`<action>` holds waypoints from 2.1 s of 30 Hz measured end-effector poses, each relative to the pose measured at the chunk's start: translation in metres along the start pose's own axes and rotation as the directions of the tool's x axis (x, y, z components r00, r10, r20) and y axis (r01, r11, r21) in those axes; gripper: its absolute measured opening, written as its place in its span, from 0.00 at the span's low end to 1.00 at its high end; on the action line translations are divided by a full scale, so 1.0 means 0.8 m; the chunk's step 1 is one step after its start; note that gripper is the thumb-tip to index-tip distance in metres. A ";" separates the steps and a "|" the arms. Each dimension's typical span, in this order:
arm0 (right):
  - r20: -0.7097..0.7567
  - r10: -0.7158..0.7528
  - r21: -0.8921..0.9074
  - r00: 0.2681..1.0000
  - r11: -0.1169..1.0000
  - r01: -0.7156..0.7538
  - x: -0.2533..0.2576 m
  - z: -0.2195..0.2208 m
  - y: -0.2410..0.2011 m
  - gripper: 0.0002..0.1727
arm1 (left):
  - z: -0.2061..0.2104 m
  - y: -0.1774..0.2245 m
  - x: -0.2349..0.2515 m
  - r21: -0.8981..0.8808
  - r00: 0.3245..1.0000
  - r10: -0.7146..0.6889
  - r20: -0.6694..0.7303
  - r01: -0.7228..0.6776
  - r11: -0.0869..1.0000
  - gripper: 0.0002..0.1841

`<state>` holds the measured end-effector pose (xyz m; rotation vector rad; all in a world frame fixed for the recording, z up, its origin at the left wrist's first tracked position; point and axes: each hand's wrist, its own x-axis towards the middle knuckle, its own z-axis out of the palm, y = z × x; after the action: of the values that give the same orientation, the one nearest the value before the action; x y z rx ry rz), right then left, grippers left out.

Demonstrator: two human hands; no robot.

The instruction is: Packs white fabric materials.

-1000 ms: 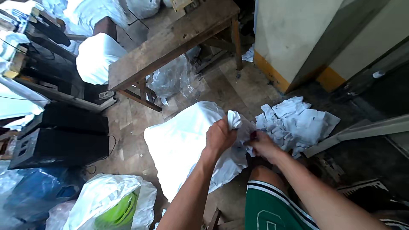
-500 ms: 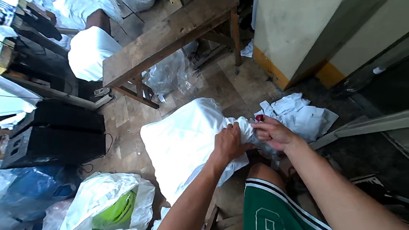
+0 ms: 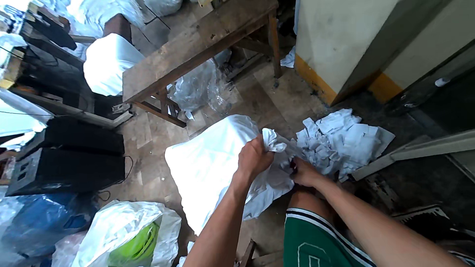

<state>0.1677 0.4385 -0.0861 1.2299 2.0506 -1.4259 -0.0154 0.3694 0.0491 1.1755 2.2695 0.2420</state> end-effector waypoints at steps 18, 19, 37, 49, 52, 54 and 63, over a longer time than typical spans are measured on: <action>0.176 0.036 0.131 0.984 0.990 -0.059 0.002 0.045 -0.033 0.27 | -0.013 0.011 -0.007 0.037 0.998 0.032 -0.057 -0.030 0.999 0.22; 0.172 0.045 0.040 0.984 0.998 -0.052 0.009 0.050 -0.034 0.27 | -0.011 0.010 -0.007 0.043 0.999 0.028 -0.043 -0.026 0.999 0.22; 0.315 -0.017 0.941 0.949 0.139 -0.310 -0.033 -0.001 -0.036 0.58 | -0.031 0.015 -0.045 0.045 0.972 0.076 -0.221 -0.068 0.997 0.21; -0.537 -0.043 0.801 0.843 0.286 0.525 0.010 -0.112 -0.155 0.14 | 0.105 -0.050 -0.136 0.021 0.730 0.389 -0.561 -0.458 0.889 0.19; -0.762 -0.273 0.329 0.588 0.619 0.713 -0.026 -0.116 -0.204 0.24 | 0.154 -0.028 -0.126 0.010 0.765 0.293 -0.573 -0.352 0.936 0.17; -0.663 -0.567 -0.153 0.489 0.742 0.653 -0.044 -0.079 -0.229 0.29 | 0.158 -0.012 -0.131 0.009 0.839 0.253 -0.482 -0.284 0.959 0.19; 0.413 -0.529 -0.632 0.741 0.420 0.651 -0.042 0.037 -0.238 0.47 | -0.020 -0.287 -0.282 -0.783 0.626 -0.471 -0.622 -0.486 0.388 0.17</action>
<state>0.0270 0.3753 0.0337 -0.0011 2.6602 -0.6200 -0.0813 0.0543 0.0600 0.3637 2.0181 2.1712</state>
